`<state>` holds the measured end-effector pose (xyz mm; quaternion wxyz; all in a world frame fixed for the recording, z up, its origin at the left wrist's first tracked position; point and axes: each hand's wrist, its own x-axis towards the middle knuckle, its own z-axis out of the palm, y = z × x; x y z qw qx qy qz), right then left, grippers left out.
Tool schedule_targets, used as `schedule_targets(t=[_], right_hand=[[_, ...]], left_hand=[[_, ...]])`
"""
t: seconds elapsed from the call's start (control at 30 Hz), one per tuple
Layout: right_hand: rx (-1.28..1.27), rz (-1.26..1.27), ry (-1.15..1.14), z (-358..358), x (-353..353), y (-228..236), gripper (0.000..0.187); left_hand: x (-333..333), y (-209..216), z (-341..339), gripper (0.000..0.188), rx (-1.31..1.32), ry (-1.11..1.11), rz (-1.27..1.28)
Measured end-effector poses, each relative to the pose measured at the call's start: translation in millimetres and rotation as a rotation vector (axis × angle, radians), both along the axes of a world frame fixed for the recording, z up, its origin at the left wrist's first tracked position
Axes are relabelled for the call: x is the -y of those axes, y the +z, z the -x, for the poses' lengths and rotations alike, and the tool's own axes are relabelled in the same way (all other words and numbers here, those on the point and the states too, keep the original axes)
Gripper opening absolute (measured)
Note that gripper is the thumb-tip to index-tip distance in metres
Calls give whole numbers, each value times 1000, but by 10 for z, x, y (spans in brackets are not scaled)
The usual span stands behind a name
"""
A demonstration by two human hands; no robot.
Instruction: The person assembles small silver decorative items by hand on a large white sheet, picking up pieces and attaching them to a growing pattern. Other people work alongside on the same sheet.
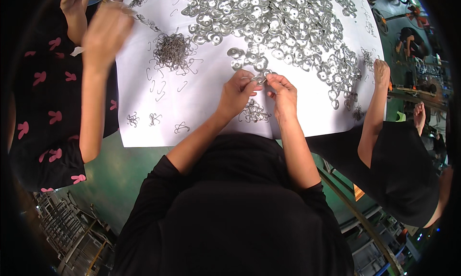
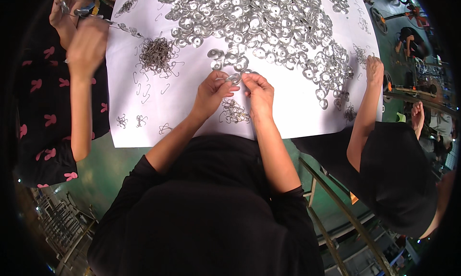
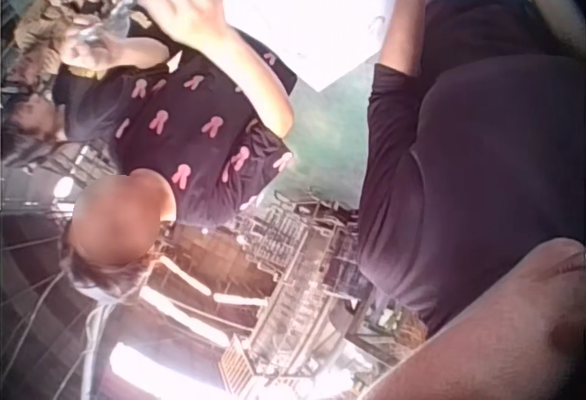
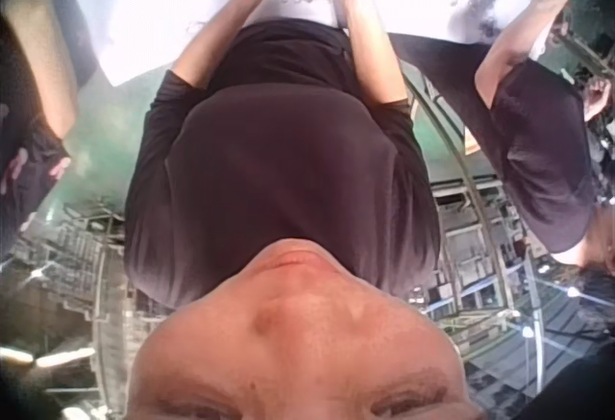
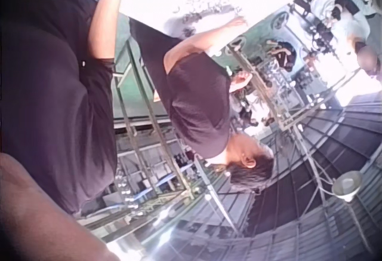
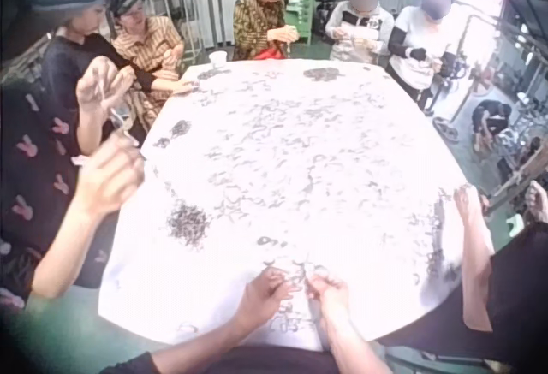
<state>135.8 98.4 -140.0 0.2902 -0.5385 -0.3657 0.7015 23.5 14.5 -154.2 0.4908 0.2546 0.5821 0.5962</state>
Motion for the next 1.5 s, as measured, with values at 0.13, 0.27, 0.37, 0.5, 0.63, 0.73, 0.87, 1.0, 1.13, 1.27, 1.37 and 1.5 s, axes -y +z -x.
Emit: schedule_targets(t=[0.13,0.27,0.37,0.5,0.63,0.73,0.87,1.0,1.13,1.27,1.37,1.5], right_hand=[[-36,-59,-84,14,17,-25,8],[105,-544,-45,-65,1,-125,8],[129,-687,-41,-93,-54,-57,9],[201,-694,18,-63,-67,20,6],[193,-814,147,31,9,-26,8],[214,-830,253,169,111,6,8],[248,-891,320,328,199,101,7],[311,-1002,371,434,269,115,7],[340,-1064,380,493,376,100,8],[351,-1269,486,576,454,67,11],[352,-1402,608,663,517,102,17],[186,-1095,797,804,590,82,17]], left_hand=[[29,-156,-74,14,-316,-10,-80],[18,-173,1,18,-559,57,-41],[-45,-306,331,23,-1012,135,-59],[-141,-495,575,20,-1214,167,-148],[-179,-259,605,15,-786,190,31],[-96,11,611,20,-556,112,86],[48,253,565,22,-456,48,120],[199,214,539,21,-466,141,89],[354,315,518,21,-538,133,199],[511,274,523,18,-644,260,123],[682,290,569,18,-708,309,119],[992,400,649,18,-901,383,172]])
